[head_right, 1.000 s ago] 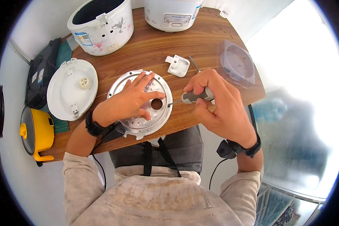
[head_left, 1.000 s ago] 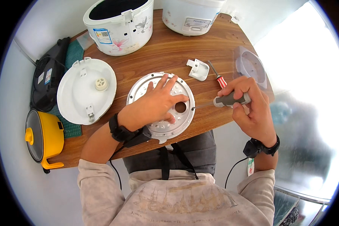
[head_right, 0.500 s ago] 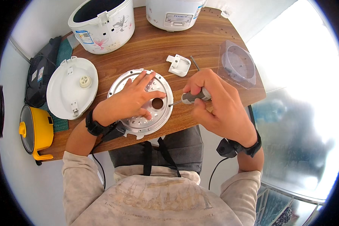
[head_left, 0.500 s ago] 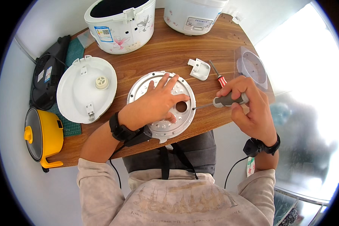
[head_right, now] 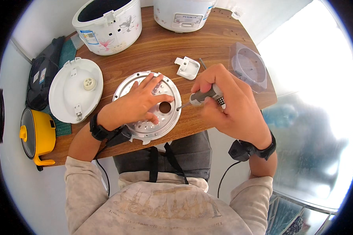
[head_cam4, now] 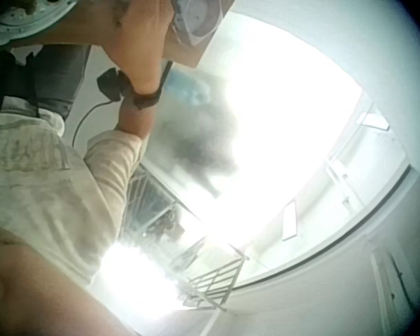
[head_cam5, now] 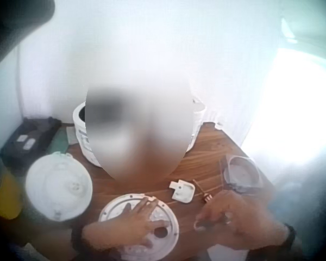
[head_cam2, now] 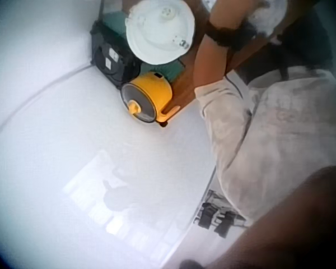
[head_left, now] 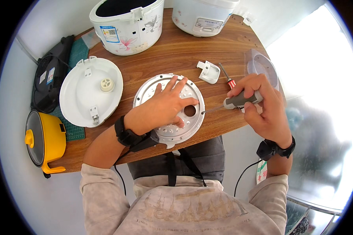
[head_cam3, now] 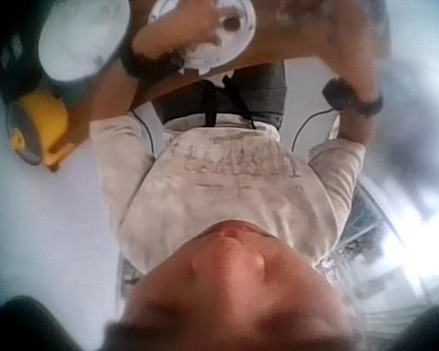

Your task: The person uses a screwdriver to remove screws from a white rice cooker, then detaches the lid and separates its internal components. The person continues to unscrew and separate parts of the lid assembly on a wooden table.

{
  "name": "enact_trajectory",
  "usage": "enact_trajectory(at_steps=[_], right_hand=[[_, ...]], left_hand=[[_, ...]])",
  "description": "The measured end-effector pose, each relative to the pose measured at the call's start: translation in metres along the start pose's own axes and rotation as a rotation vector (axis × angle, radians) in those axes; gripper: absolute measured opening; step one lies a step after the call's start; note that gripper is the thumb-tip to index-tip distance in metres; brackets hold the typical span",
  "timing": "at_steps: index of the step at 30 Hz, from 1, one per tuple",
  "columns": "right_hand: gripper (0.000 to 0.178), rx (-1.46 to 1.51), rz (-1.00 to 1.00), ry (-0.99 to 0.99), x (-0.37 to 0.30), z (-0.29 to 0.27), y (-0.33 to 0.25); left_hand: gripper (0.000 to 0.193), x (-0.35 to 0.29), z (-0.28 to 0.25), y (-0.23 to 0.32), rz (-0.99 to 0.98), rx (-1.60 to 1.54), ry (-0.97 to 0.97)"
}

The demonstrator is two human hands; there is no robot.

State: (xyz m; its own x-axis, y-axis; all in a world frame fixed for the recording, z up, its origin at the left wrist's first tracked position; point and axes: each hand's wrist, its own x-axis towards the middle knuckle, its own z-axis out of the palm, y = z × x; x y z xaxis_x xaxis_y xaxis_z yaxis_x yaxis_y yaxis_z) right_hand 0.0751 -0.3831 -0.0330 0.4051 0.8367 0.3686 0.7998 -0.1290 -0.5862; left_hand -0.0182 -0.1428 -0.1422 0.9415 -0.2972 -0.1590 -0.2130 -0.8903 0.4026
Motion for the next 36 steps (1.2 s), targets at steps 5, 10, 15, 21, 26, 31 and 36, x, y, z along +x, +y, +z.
enact_trajectory(at_steps=[5,10,15,21,26,31,36], right_hand=[[0.024,0.001,0.042,-0.012,0.0008,0.0018,-0.0025],[0.024,0.002,0.050,-0.025,-0.0003,0.0024,-0.0030],[0.024,0.031,0.057,-0.043,-0.0003,0.0022,-0.0036],[0.025,0.043,0.040,-0.034,0.0008,0.0049,-0.0004],[0.025,0.060,0.035,-0.063,0.0020,0.0033,-0.0017],[0.027,0.013,-0.072,-0.081,0.0031,0.0074,-0.0015],[0.027,0.027,-0.044,-0.071,0.0028,0.0052,-0.0058]], left_hand=[[0.079,-0.0004,-0.0008,0.0002,-0.006,0.007,-0.009],[0.079,-0.0001,0.0009,-0.0009,0.008,0.009,0.009],[0.080,0.0003,0.0009,-0.0010,0.000,0.006,0.007],[0.080,-0.0007,0.0015,-0.0020,0.005,-0.006,0.018],[0.080,-0.0002,0.0005,-0.0016,0.003,-0.012,0.008],[0.080,0.0000,-0.0012,-0.0003,-0.003,-0.024,-0.013],[0.079,-0.0007,-0.0015,-0.0009,-0.006,-0.017,-0.021]])
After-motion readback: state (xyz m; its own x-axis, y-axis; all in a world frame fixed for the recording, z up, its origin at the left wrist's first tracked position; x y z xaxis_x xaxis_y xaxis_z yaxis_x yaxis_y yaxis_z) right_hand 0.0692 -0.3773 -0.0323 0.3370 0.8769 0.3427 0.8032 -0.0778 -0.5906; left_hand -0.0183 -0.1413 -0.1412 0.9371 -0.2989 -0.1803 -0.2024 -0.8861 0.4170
